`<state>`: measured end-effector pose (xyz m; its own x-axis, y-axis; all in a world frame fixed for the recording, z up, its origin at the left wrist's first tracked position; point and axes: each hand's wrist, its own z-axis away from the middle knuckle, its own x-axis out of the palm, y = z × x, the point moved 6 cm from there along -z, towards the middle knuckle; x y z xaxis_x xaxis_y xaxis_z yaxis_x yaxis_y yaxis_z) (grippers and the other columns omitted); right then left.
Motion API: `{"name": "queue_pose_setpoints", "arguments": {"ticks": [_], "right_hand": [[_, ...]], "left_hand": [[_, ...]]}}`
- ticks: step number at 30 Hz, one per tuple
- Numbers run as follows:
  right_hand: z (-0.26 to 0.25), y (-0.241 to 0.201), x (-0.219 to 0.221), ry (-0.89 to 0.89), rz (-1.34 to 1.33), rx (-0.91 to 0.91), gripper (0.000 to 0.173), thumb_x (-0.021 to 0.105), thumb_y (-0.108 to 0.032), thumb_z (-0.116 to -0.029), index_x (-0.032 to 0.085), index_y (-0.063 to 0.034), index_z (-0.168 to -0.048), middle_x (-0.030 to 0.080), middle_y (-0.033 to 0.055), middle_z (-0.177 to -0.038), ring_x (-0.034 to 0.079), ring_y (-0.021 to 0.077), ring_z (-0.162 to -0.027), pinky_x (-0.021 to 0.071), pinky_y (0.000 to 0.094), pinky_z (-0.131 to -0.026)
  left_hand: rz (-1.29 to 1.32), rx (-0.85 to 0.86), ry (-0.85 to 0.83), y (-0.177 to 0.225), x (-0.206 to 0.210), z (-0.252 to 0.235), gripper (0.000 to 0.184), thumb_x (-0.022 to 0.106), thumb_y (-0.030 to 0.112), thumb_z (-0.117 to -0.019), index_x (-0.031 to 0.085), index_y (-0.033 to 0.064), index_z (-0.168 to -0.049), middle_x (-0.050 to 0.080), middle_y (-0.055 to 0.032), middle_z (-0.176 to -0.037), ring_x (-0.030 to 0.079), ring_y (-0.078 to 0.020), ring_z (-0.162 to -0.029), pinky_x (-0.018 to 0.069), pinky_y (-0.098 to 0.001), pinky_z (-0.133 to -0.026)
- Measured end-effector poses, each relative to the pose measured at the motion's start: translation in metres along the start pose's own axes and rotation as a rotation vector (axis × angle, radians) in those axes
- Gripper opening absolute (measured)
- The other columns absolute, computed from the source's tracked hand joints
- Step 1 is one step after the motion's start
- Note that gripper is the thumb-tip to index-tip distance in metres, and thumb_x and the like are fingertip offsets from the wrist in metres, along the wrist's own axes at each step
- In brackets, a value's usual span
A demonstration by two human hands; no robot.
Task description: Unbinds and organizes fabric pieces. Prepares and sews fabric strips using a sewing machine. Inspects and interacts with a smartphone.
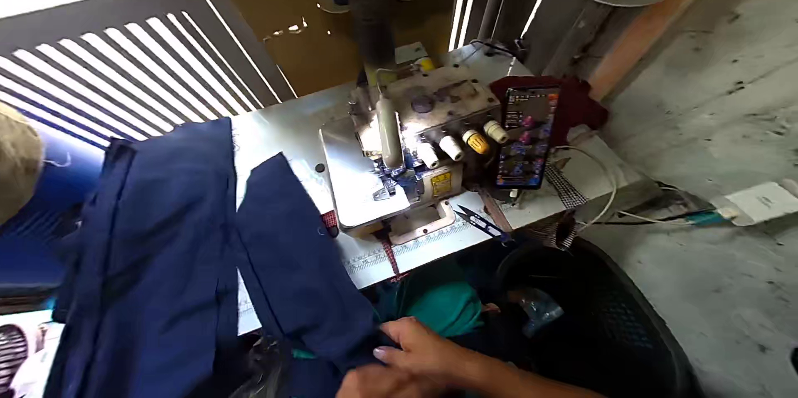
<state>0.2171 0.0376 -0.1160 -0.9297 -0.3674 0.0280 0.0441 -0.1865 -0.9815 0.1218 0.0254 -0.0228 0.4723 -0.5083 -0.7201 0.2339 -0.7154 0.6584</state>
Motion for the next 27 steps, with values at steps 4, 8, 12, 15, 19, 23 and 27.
{"name": "queue_pose_setpoints", "arguments": {"ticks": [4,8,12,15,19,23,27], "right_hand": [[0.046,-0.051,-0.027,-0.118,0.362,-0.247,0.017,0.06,-0.009,-0.0982,0.071,0.0047,-0.098,0.071,0.017,-0.089,0.071,0.0242,-0.087,0.0578,0.0439,-0.081],[0.064,-0.043,-0.081,-0.178,0.572,-0.194,0.021,0.061,-0.019,-0.1023,0.072,-0.0025,-0.097,0.071,0.0112,-0.082,0.071,0.0226,-0.076,0.0587,0.0452,-0.072],[0.023,-0.069,-0.149,0.708,0.726,-0.256,0.032,0.065,-0.024,-0.0973,0.072,-0.0125,-0.126,0.069,-0.0019,-0.081,0.063,0.0069,-0.067,0.0568,0.0271,-0.061],[-0.024,-0.09,-0.164,1.022,0.9,-0.379,0.032,0.068,-0.019,-0.0921,0.075,-0.0102,-0.122,0.067,0.0025,-0.073,0.055,0.0128,-0.055,0.0479,0.0304,-0.051],[-0.051,-0.086,-0.16,1.067,0.914,-0.528,0.02,0.061,-0.011,-0.0935,0.079,-0.0082,-0.102,0.077,0.0044,-0.085,0.071,0.013,-0.067,0.0574,0.0303,-0.059],[-0.038,-0.071,-0.16,1.017,1.052,-0.435,0.018,0.061,-0.018,-0.092,0.077,-0.0109,-0.091,0.072,0.001,-0.074,0.067,0.013,-0.06,0.0526,0.032,-0.051],[-0.017,-0.061,-0.162,0.942,1.109,-0.19,0.021,0.062,-0.019,-0.0919,0.079,-0.0139,-0.104,0.073,0.0021,-0.079,0.068,0.0179,-0.061,0.0546,0.038,-0.051]], "left_hand": [[0.084,0.15,-0.232,-0.031,-0.015,-0.063,0.071,0.04,0.072,-0.0991,0.071,0.0148,-0.127,0.073,-0.0051,-0.114,0.066,-0.0213,-0.115,0.0498,-0.0453,-0.105],[0.036,0.183,-0.454,-0.077,0.001,-0.07,0.041,0.063,0.043,-0.0999,0.071,0.0085,-0.081,0.066,-0.0064,-0.071,0.068,-0.0234,-0.069,0.0557,-0.0461,-0.062],[-0.002,0.058,-0.262,-0.107,-0.02,-0.06,0.032,0.063,0.037,-0.1008,0.075,0.0101,-0.088,0.068,-0.0032,-0.076,0.068,-0.0171,-0.072,0.0579,-0.0388,-0.065],[-0.001,-0.008,-0.172,-0.106,-0.026,-0.051,0.028,0.063,0.035,-0.1004,0.075,0.0115,-0.09,0.07,-0.0006,-0.078,0.069,-0.0122,-0.072,0.0584,-0.0344,-0.065],[0.006,-0.06,-0.115,-0.099,-0.039,-0.03,0.024,0.064,0.032,-0.1008,0.075,0.0113,-0.094,0.074,-0.0003,-0.083,0.071,-0.0087,-0.074,0.0591,-0.0295,-0.067],[-0.093,-0.147,-0.098,-0.101,-0.05,-0.013,0.025,0.063,0.031,-0.1006,0.075,0.0105,-0.093,0.075,-0.0021,-0.083,0.072,-0.0121,-0.073,0.0597,-0.0337,-0.065],[-0.146,-0.182,-0.118,-0.099,-0.06,-0.016,0.022,0.061,0.026,-0.1011,0.078,0.0116,-0.098,0.078,-0.0024,-0.09,0.074,-0.0132,-0.077,0.0608,-0.0365,-0.067]]}}
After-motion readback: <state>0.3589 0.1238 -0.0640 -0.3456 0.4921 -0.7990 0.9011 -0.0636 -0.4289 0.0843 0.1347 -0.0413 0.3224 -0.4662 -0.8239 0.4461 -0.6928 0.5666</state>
